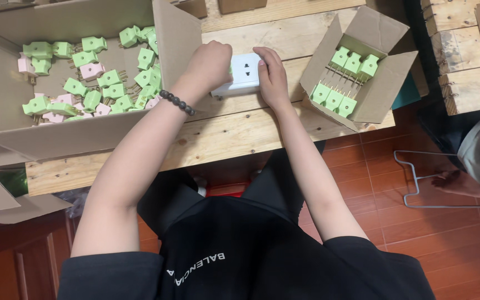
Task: The person picks up small green and pink electrical components from a large cardboard box, inserts them into a white multi-socket adapter, and then places the adapter into a smaller cardboard box. The process is repeated multiple times throughout the video.
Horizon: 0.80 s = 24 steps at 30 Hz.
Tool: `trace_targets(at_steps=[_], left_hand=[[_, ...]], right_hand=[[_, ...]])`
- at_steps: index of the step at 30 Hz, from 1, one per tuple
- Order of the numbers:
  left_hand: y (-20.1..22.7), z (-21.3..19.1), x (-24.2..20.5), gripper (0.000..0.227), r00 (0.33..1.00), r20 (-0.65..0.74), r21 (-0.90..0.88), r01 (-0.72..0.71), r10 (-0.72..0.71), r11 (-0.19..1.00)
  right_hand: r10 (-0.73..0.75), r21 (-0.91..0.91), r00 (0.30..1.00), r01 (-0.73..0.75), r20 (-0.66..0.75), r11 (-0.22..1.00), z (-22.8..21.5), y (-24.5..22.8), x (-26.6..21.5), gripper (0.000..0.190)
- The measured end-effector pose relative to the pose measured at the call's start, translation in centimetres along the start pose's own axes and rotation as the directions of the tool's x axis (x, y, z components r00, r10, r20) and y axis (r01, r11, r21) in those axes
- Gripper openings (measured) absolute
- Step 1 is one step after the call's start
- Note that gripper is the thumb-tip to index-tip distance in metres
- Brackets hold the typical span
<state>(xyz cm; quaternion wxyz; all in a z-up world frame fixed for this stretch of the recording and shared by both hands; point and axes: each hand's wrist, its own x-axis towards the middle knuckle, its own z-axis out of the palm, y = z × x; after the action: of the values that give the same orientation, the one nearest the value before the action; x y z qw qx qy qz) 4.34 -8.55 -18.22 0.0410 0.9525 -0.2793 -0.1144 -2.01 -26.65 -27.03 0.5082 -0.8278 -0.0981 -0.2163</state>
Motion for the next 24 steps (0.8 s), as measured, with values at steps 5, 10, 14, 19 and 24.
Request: trace_targets(at_steps=[5,10,14,19,24], left_hand=[[-0.1,-3.1,-1.3,0.028,1.0,0.003,-0.244,-0.015,0.017,0.97],[3.7,-9.0,-3.5,0.038,0.99,-0.134,-0.575,-0.044,-0.041,0.817],[11.3,-11.3,-2.4,0.027,0.986,-0.115,-0.85,-0.16,0.119,0.501],[19.8,-8.0,3.0,0.029,0.974,-0.1,-0.776,-0.206,0.205,0.596],[24.4,-2.9,8.7,0.037,0.979,-0.053,-0.403,-0.203,0.198,0.892]], right_hand=[[-0.014,0.003,1.0,0.014,-0.019,1.0,0.1,0.6,0.0,0.036],[-0.032,-0.003,0.998,0.032,-0.048,0.999,0.0,1.0,0.1,0.034],[0.046,-0.048,0.998,-0.049,-0.053,0.998,0.8,3.2,-0.3,0.033],[0.122,-0.049,0.991,-0.125,-0.046,0.991,3.3,9.5,-0.3,0.029],[0.032,0.049,0.997,-0.029,-0.073,0.998,0.8,3.5,-0.3,0.034]])
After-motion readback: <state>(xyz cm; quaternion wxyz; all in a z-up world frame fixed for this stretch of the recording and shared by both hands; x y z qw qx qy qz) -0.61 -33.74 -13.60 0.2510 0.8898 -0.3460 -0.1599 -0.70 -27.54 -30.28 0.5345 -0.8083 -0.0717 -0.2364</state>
